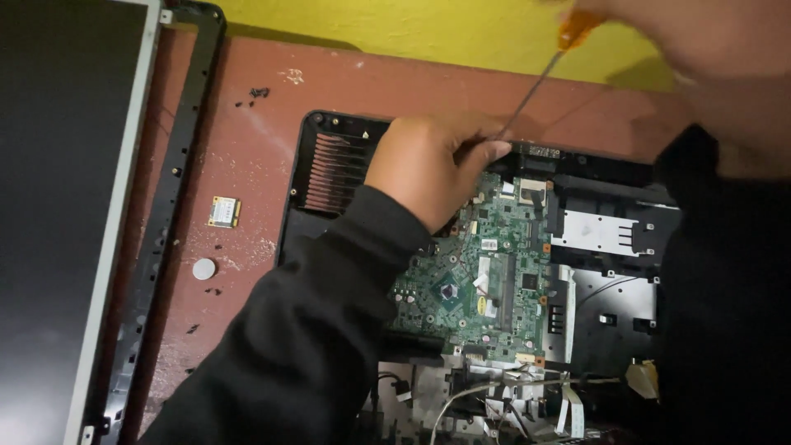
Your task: The person uses a screwdriver to remove screws from the motherboard area of a disassembled laptop. They then use their hands to disconnect cables and remove components from the laptop chassis.
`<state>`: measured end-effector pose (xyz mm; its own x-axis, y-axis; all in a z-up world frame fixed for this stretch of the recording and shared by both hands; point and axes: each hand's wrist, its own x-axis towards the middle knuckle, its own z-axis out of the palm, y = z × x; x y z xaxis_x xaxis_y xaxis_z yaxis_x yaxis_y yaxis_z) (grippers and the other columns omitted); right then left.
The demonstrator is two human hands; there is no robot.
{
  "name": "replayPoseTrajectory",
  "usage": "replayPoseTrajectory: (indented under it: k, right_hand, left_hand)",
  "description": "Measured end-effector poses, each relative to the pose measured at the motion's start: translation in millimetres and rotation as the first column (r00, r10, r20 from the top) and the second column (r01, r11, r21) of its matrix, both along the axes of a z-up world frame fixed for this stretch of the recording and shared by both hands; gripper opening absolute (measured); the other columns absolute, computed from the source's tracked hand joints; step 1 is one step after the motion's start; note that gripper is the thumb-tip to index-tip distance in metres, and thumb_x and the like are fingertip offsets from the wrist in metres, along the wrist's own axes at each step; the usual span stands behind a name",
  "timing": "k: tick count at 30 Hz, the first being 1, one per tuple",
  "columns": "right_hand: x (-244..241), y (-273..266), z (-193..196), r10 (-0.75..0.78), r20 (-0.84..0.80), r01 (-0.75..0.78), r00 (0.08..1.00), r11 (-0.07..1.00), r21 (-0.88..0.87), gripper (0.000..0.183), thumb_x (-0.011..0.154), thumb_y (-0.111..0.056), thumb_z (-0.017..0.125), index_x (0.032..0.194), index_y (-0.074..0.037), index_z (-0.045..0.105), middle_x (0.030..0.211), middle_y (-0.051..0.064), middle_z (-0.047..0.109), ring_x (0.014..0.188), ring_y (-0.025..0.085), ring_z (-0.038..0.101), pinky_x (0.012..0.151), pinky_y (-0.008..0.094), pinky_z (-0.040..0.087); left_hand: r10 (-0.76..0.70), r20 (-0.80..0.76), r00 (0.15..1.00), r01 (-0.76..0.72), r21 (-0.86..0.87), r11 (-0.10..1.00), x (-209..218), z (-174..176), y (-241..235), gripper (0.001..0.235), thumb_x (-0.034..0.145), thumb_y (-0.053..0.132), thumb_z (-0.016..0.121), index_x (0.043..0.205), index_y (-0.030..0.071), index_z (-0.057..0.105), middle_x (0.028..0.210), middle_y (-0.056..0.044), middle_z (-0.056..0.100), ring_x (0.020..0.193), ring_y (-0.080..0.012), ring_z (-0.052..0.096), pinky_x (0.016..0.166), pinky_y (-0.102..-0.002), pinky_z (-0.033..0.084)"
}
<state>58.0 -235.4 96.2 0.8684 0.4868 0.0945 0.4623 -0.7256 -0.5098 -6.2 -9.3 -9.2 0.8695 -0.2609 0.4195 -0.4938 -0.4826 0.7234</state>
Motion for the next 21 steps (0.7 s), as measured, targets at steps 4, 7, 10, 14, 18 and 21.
replayPoseTrajectory:
  k: [4,7,10,14,18,21]
  right_hand:
    - [-47,74,72,-0.499,-0.188,0.39,0.846,0.819,-0.421,0.058,0.107,-0.07,0.056,0.098,-0.018,0.081,0.033,0.018,0.029,0.027,0.034,0.035,0.034,0.043,0.029]
    - [-34,67,63,-0.011,-0.284,0.015,0.959,1.0,0.014,0.018,0.103,-0.021,0.063,0.114,-0.007,0.066,0.107,0.005,0.072,0.093,0.014,0.074,0.091,0.023,0.06]
    - [-51,80,76,-0.236,-0.211,0.173,0.949,0.945,-0.279,0.027,0.092,-0.036,0.069,0.115,-0.027,0.081,0.116,-0.008,0.08,0.109,0.011,0.073,0.108,0.029,0.046]
    - [-43,73,70,-0.179,-0.301,0.133,0.937,0.977,-0.167,0.026,0.09,-0.02,0.073,0.114,-0.016,0.081,0.11,-0.001,0.083,0.101,0.012,0.079,0.102,0.025,0.057]
    - [-40,64,68,-0.06,-0.2,0.024,0.978,0.984,-0.178,0.019,0.087,-0.023,0.077,0.104,-0.019,0.084,0.108,-0.002,0.083,0.105,0.015,0.076,0.102,0.03,0.054]
    - [-40,63,68,0.03,-0.195,-0.05,0.98,0.994,-0.101,0.02,0.086,-0.018,0.077,0.106,-0.016,0.083,0.11,0.0,0.083,0.105,0.014,0.077,0.101,0.029,0.055]
  left_hand:
    - [0.101,-0.142,0.985,-0.101,0.009,0.995,-1,6,0,0.026,0.09,0.033,0.079,0.077,0.016,0.065,0.068,-0.001,0.072,0.058,-0.0194,0.067,0.053,-0.035,0.049]
    - [0.133,-0.065,0.989,-0.133,0.009,0.991,0,2,-2,0.035,0.086,0.035,0.085,0.077,0.015,0.058,0.063,-0.001,0.067,0.052,-0.0189,0.06,0.048,-0.035,0.043]
    - [0.122,-0.143,0.982,-0.121,0.02,0.993,-2,10,-2,0.037,0.084,0.036,0.087,0.081,0.017,0.055,0.064,0.001,0.068,0.056,-0.0198,0.065,0.052,-0.037,0.045]
    - [-0.008,-0.081,0.997,0.005,-0.034,0.999,-8,23,6,0.034,0.087,0.036,0.081,0.1,0.013,0.059,0.078,-0.005,0.073,0.068,-0.0244,0.072,0.057,-0.038,0.052]
    - [-0.11,0.054,0.992,0.112,-0.048,0.993,-5,16,6,0.016,0.098,0.018,0.064,0.106,0.01,0.075,0.081,-0.011,0.077,0.062,-0.0306,0.069,0.056,-0.038,0.047]
    - [-0.006,-0.029,1.0,0.005,-0.02,1.0,-3,12,3,0.015,0.093,0.027,0.074,0.089,0.013,0.076,0.068,-0.006,0.068,0.055,-0.0231,0.063,0.053,-0.036,0.042]
